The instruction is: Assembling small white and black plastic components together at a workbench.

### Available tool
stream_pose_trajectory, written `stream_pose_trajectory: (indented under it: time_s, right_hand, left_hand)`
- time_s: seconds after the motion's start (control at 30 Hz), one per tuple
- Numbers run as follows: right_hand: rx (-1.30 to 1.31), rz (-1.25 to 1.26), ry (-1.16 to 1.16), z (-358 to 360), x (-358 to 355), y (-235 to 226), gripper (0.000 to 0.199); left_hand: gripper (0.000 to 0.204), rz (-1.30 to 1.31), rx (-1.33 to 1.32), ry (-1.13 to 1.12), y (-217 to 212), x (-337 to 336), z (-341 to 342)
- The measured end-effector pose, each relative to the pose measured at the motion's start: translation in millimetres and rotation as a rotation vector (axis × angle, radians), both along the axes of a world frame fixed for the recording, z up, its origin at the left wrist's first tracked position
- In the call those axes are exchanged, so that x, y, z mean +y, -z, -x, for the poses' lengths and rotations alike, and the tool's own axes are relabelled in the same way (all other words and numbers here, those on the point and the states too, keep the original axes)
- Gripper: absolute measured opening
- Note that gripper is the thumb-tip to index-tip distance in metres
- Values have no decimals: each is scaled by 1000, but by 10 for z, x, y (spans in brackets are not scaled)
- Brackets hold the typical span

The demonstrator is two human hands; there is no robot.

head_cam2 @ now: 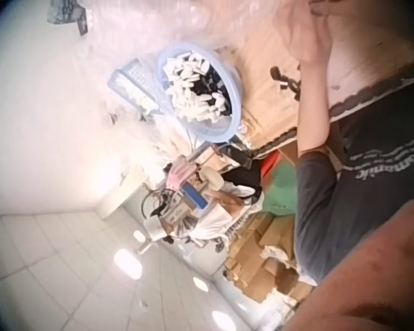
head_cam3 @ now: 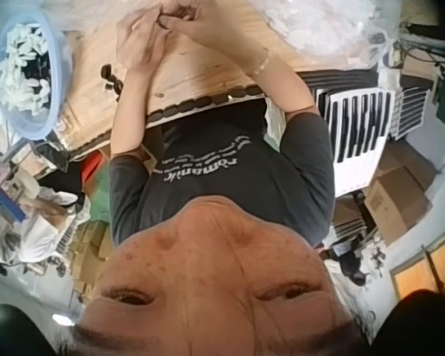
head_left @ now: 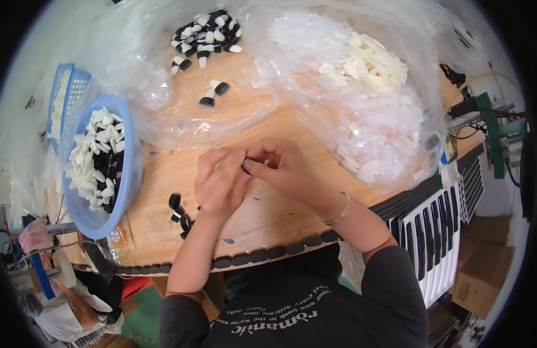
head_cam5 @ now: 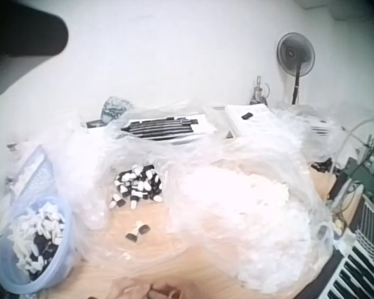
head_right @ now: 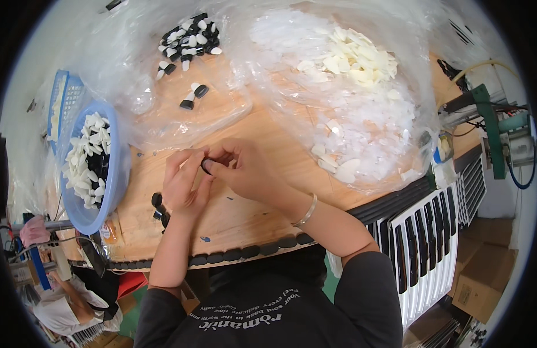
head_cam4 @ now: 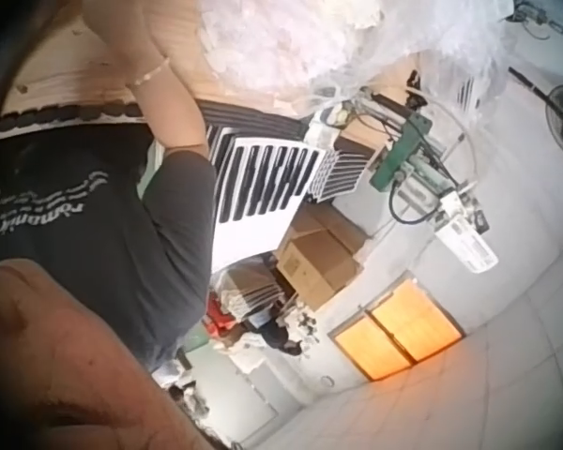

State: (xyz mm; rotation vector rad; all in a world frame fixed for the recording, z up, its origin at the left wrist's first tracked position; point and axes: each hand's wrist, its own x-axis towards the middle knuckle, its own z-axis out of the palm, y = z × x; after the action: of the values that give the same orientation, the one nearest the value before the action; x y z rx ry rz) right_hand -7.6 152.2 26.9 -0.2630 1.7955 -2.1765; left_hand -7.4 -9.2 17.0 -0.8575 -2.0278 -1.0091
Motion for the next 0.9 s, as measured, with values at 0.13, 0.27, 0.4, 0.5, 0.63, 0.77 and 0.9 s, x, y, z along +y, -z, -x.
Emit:
stream_pose_trajectory:
  time_s: [0.13,0.27,0.4,0.5,0.63,0.77,0.9]
  right_hand:
    - [18,27,80,-14,-63,-11,13]
    - [59,-82,64,30,24,-45,13]
    - [71,-166,237,364,502,-216,18]
    - [238,-451,540,950,1145,-361,19]
    - [381,-1028,550,1576,1796,44,21]
    - [699,-1295,313,1601,1745,270,18]
    - [619,-1392,283,1577,1581,177,14]
  left_hand:
    - [44,20,-8,-13,18,-9,26]
    - [47,-26,-75,-43,2,-13,61]
    - [46,-100,-96,-181,-52,-220,106]
    - [43,-331,-207,-192,-64,-285,118]
    - [45,-311,-208,-175,-69,-254,130]
    - [47,-211,-199,-175,-106,-252,107]
    - [47,-217,-214,-162,-63,-307,100]
